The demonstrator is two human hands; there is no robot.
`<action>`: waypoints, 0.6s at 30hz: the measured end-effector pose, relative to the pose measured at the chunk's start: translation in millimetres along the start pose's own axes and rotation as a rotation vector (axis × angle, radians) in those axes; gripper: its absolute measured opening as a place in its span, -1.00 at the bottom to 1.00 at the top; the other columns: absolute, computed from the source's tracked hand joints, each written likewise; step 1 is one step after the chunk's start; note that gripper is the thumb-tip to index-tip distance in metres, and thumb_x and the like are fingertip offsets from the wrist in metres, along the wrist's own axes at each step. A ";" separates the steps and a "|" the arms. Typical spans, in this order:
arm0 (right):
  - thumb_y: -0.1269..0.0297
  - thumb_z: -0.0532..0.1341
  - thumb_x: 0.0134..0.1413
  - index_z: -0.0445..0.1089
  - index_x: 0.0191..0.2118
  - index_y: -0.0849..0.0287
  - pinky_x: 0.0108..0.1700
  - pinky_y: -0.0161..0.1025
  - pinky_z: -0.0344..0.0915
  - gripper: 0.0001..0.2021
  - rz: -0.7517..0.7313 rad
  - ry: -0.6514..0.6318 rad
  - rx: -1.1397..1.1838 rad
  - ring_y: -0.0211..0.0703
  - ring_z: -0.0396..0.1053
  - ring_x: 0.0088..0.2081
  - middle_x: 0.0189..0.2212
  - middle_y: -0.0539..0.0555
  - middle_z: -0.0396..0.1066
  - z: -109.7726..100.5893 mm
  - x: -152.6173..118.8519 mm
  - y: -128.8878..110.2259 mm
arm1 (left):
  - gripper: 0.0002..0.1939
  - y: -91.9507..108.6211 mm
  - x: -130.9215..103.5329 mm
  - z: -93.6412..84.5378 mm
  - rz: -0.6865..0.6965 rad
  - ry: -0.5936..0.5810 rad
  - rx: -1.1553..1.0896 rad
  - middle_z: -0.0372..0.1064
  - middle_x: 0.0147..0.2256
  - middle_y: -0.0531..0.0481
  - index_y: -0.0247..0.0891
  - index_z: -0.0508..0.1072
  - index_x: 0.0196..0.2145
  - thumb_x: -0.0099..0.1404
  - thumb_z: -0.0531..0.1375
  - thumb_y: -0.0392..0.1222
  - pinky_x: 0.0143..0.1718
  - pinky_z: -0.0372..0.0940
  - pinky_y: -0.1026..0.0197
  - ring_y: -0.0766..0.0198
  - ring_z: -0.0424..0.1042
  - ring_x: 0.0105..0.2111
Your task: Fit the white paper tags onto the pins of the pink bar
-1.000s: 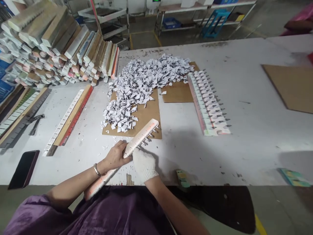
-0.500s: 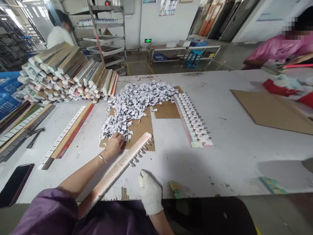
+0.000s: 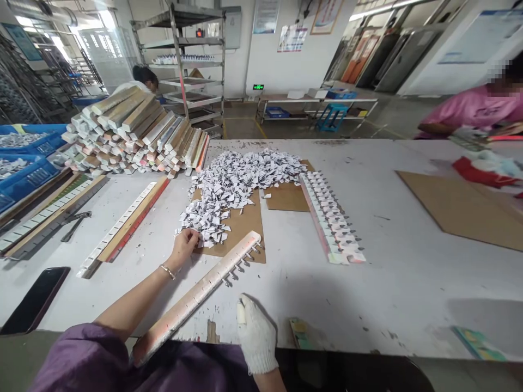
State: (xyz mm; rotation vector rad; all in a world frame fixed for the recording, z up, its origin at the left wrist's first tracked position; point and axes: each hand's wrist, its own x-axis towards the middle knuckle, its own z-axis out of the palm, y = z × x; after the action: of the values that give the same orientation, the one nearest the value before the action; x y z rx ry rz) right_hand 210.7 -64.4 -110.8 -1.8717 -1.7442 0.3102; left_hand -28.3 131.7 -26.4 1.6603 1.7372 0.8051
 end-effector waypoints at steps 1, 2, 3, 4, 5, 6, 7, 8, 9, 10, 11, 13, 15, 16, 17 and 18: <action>0.08 -0.11 0.41 0.50 0.03 0.21 0.04 -0.19 0.41 -0.51 0.010 -0.010 0.000 -0.05 0.50 -0.03 -0.03 0.11 0.53 -0.5 -0.1 -0.5 | -0.84 0.8 -2.9 0.6 0.033 0.006 0.028 0.44 -0.37 -0.01 -0.23 0.41 -0.32 0.38 0.08 -0.17 -0.20 0.30 0.19 0.21 0.43 -0.32; 0.08 -0.11 0.41 0.49 0.04 0.19 0.04 -0.18 0.41 -0.51 0.024 -0.020 -0.004 -0.04 0.50 -0.02 -0.02 0.10 0.53 -1.2 -0.1 -1.1 | -0.88 2.6 -5.5 2.2 0.070 0.009 0.061 0.45 -0.31 -0.03 -0.23 0.42 -0.30 0.36 0.12 -0.17 -0.14 0.30 0.16 0.19 0.43 -0.26; 0.07 -0.11 0.40 0.49 0.04 0.18 0.03 -0.17 0.41 -0.51 0.039 -0.030 -0.011 -0.03 0.50 -0.03 -0.02 0.09 0.53 -1.9 0.0 -1.7 | -0.91 5.2 -7.5 4.8 0.103 0.007 0.083 0.44 -0.26 -0.05 -0.22 0.43 -0.27 0.33 0.16 -0.19 -0.09 0.29 0.14 0.16 0.43 -0.20; 0.07 -0.11 0.40 0.49 0.04 0.16 0.02 -0.16 0.42 -0.52 0.055 -0.040 -0.020 -0.03 0.50 -0.03 -0.02 0.09 0.53 -2.5 0.3 -2.1 | -0.92 8.1 -8.6 8.1 0.133 0.001 0.102 0.44 -0.21 -0.07 -0.22 0.43 -0.25 0.30 0.19 -0.20 -0.05 0.28 0.12 0.13 0.42 -0.15; 0.07 -0.10 0.39 0.49 0.04 0.15 0.01 -0.15 0.43 -0.52 0.066 -0.048 -0.028 -0.02 0.51 -0.04 -0.02 0.08 0.53 -3.0 0.7 -2.5 | -0.90 11.0 -8.5 12.0 0.156 -0.007 0.117 0.42 -0.17 -0.09 -0.22 0.44 -0.23 0.27 0.23 -0.23 -0.03 0.28 0.11 0.11 0.41 -0.12; 0.07 -0.10 0.38 0.49 0.04 0.15 0.00 -0.15 0.43 -0.52 0.072 -0.052 -0.033 -0.01 0.51 -0.04 -0.03 0.08 0.54 -3.5 1.2 -2.7 | -0.89 13.5 -7.4 16.1 0.171 -0.016 0.128 0.41 -0.15 -0.10 -0.23 0.44 -0.24 0.24 0.25 -0.27 -0.03 0.28 0.10 0.10 0.41 -0.11; 0.06 -0.09 0.38 0.50 0.03 0.14 0.00 -0.14 0.43 -0.52 0.076 -0.056 -0.038 0.00 0.51 -0.05 -0.03 0.09 0.54 -3.8 1.6 -2.9 | -0.90 15.4 -5.5 19.9 0.178 -0.025 0.135 0.40 -0.16 -0.11 -0.24 0.44 -0.27 0.21 0.25 -0.31 -0.05 0.28 0.10 0.09 0.41 -0.12; 0.06 -0.09 0.37 0.50 0.02 0.14 -0.01 -0.13 0.44 -0.53 0.078 -0.060 -0.044 0.00 0.52 -0.05 -0.03 0.09 0.54 -4.1 1.9 -3.1 | -0.92 16.5 -3.0 23.0 0.178 -0.034 0.138 0.40 -0.18 -0.11 -0.25 0.44 -0.32 0.20 0.25 -0.35 -0.08 0.29 0.10 0.10 0.42 -0.16; 0.06 -0.09 0.37 0.51 0.02 0.13 -0.01 -0.13 0.44 -0.53 0.080 -0.063 -0.049 0.01 0.52 -0.05 -0.03 0.09 0.54 -4.3 2.0 -3.2 | -0.92 16.7 -0.4 25.1 0.174 -0.040 0.136 0.40 -0.21 -0.11 -0.26 0.43 -0.36 0.19 0.23 -0.39 -0.11 0.30 0.11 0.11 0.43 -0.20; 0.06 -0.09 0.36 0.51 0.01 0.12 -0.01 -0.12 0.45 -0.52 0.083 -0.065 -0.054 0.01 0.52 -0.05 -0.03 0.09 0.54 -4.4 1.8 -3.4 | -0.90 16.0 2.1 26.0 0.169 -0.043 0.129 0.40 -0.23 -0.10 -0.26 0.43 -0.38 0.19 0.20 -0.43 -0.13 0.30 0.12 0.14 0.43 -0.24; 0.06 -0.09 0.36 0.51 0.01 0.11 -0.01 -0.12 0.45 -0.52 0.084 -0.067 -0.057 0.01 0.52 -0.05 -0.03 0.09 0.54 -4.2 1.5 -3.4 | -0.87 14.6 4.2 25.4 0.162 -0.042 0.118 0.40 -0.26 -0.09 -0.27 0.43 -0.40 0.20 0.17 -0.45 -0.13 0.30 0.13 0.16 0.43 -0.26; 0.06 -0.10 0.36 0.51 0.01 0.10 0.00 -0.13 0.44 -0.51 0.083 -0.069 -0.054 0.01 0.52 -0.05 -0.04 0.09 0.54 -3.3 0.4 -2.9 | -0.86 9.9 6.6 20.4 0.148 -0.024 0.083 0.42 -0.27 -0.06 -0.26 0.44 -0.39 0.21 0.16 -0.45 -0.13 0.30 0.14 0.17 0.44 -0.26; 0.05 -0.10 0.35 0.51 0.01 0.10 0.03 -0.12 0.43 -0.52 0.089 -0.067 -0.032 0.02 0.51 -0.03 -0.03 0.10 0.54 -2.4 0.3 -1.8 | -0.91 4.7 5.8 11.4 0.123 0.004 0.034 0.45 -0.30 -0.04 -0.25 0.45 -0.37 0.23 0.17 -0.38 -0.15 0.31 0.16 0.17 0.45 -0.25; 0.05 -0.09 0.34 0.51 0.01 0.10 0.04 -0.11 0.43 -0.52 0.101 -0.070 -0.018 0.03 0.50 -0.02 -0.02 0.10 0.53 -2.8 1.0 -1.6 | -0.96 2.5 3.7 6.3 0.105 0.014 0.007 0.45 -0.33 -0.03 -0.25 0.45 -0.36 0.24 0.19 -0.33 -0.19 0.32 0.17 0.18 0.45 -0.28; 0.04 -0.07 0.34 0.51 0.00 0.09 0.03 -0.10 0.43 -0.54 0.118 -0.077 0.002 0.04 0.51 -0.03 -0.02 0.10 0.53 -4.2 2.5 -2.2 | -0.96 1.1 0.3 1.2 0.089 0.016 -0.013 0.45 -0.38 -0.01 -0.25 0.43 -0.35 0.26 0.20 -0.26 -0.26 0.33 0.19 0.21 0.45 -0.34; 0.04 -0.05 0.33 0.51 0.00 0.09 0.01 -0.10 0.44 -0.55 0.135 -0.085 0.031 0.03 0.51 -0.04 -0.03 0.09 0.53 -7.1 4.7 -4.3 | -0.90 0.7 -4.9 -3.6 0.071 0.003 -0.053 0.44 -0.44 0.02 -0.25 0.41 -0.35 0.28 0.21 -0.18 -0.34 0.33 0.21 0.24 0.44 -0.42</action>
State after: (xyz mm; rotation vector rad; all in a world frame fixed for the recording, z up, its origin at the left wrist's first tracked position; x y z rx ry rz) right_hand 211.4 -61.6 -101.8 -1.9839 -1.6602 0.4724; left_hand -30.5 126.8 -23.4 1.6937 1.6525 0.8787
